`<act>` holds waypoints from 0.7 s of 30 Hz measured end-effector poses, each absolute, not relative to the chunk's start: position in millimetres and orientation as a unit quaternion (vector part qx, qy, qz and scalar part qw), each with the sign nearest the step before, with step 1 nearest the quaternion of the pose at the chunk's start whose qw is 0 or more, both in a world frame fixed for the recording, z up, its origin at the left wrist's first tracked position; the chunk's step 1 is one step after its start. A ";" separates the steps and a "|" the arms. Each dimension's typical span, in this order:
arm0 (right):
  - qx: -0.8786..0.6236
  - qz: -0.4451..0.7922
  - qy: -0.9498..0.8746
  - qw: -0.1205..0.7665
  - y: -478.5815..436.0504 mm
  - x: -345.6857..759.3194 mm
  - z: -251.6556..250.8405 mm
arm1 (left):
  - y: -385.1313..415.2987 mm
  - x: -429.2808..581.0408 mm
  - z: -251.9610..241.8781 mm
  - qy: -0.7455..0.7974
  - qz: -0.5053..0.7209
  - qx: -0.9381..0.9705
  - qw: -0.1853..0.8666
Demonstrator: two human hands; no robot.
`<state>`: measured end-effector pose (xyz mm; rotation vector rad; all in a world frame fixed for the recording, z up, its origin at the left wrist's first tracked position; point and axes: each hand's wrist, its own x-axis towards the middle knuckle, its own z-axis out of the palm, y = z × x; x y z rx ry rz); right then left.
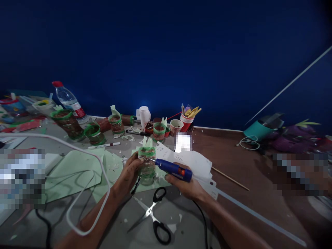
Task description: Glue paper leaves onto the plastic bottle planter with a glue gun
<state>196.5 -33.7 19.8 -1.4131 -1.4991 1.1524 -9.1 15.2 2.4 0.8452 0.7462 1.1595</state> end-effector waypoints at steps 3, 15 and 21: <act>-0.553 0.444 -0.589 0.388 -33.4 196.9 21.4 | 15.0 -9.7 2.2 0.331 0.515 0.378 0.694; -0.560 0.471 -0.539 0.416 -26.6 199.6 21.2 | 15.6 -11.8 2.2 0.317 0.514 0.328 0.726; -0.572 0.483 -0.512 0.421 -25.0 197.7 20.2 | 16.8 -13.4 0.5 0.314 0.507 0.294 0.747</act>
